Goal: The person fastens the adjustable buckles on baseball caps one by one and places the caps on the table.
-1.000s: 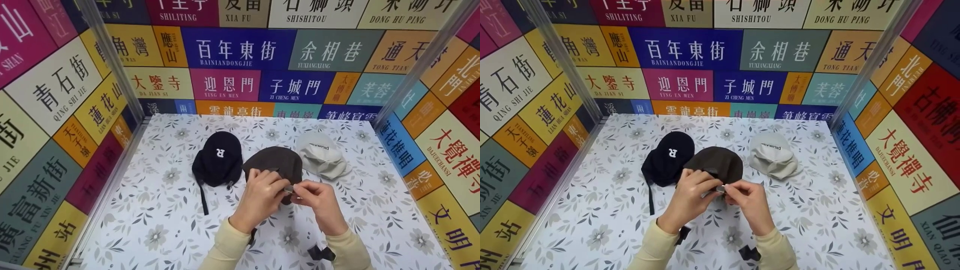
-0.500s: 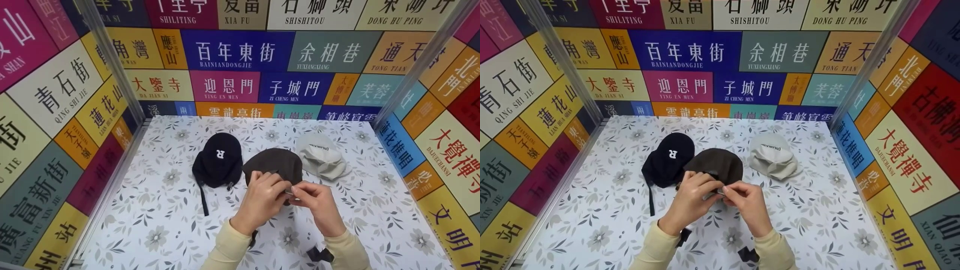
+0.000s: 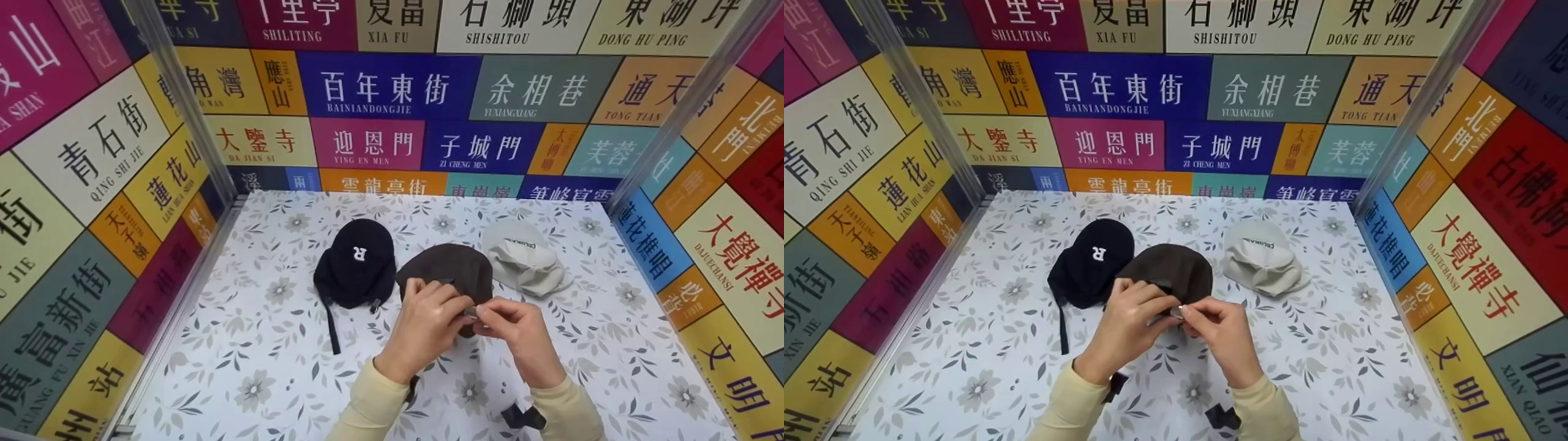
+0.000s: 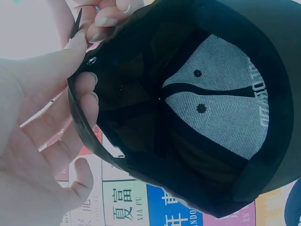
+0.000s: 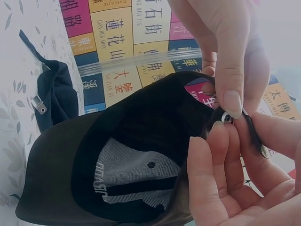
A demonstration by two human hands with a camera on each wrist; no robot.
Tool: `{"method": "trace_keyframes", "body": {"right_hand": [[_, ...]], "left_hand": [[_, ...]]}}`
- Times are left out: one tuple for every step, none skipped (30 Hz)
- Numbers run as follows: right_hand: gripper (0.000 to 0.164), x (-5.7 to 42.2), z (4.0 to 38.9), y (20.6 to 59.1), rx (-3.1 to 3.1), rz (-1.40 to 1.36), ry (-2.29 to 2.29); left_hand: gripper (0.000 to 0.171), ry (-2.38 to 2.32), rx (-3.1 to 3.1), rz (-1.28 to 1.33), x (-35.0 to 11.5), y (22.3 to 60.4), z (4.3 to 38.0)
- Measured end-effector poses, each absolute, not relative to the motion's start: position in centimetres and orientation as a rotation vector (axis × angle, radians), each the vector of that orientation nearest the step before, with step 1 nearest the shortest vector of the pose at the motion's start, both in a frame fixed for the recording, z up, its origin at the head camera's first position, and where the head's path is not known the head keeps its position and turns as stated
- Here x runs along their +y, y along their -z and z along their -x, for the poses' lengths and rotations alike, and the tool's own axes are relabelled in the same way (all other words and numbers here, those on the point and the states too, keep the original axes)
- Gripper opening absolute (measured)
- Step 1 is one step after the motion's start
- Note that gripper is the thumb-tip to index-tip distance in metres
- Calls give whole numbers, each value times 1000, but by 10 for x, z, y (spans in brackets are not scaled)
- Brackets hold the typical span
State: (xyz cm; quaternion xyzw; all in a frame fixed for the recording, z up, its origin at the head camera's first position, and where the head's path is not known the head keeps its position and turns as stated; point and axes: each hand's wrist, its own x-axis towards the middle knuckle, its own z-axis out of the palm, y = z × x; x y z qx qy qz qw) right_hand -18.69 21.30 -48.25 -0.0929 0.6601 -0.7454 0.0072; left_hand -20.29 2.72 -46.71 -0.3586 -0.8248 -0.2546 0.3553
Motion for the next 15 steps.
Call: {"method": "trace_keyframes", "body": {"right_hand": [[25,213,187,483,2068,290,2331],[25,213,186,483,2075,290,2327],[25,213,186,483,2082,292,2324],[25,213,186,483,2086,296,2322],[25,213,186,483,2090,299,2321],[26,213,186,483,2092,300,2322],[26,213,185,483,2091,300,2325],[26,213,185,483,2092,300,2329],[26,213,185,483,2093,299,2332],[26,213,185,483,2095,297,2333],[26,213,185,484,2101,297,2330],[26,213,184,483,2106,298,2326],[26,214,184,483,2118,309,2313],[26,214,184,483,2127,317,2302],[26,215,184,483,2137,326,2288]], "left_hand": [[18,660,-2133,927,27,467,203],[18,663,-2135,929,26,467,203],[19,665,-2137,931,26,468,203],[19,667,-2139,934,26,468,203],[19,666,-2141,935,26,468,202],[19,668,-2142,936,25,468,202],[19,668,-2141,936,25,468,202],[19,667,-2139,936,25,468,202],[19,665,-2138,937,24,468,202],[19,665,-2137,938,24,467,201],[19,666,-2137,939,24,467,201],[19,668,-2138,940,23,467,201],[19,668,-2138,942,23,467,201],[20,667,-2140,943,23,466,201],[20,668,-2144,944,23,466,201]]}}
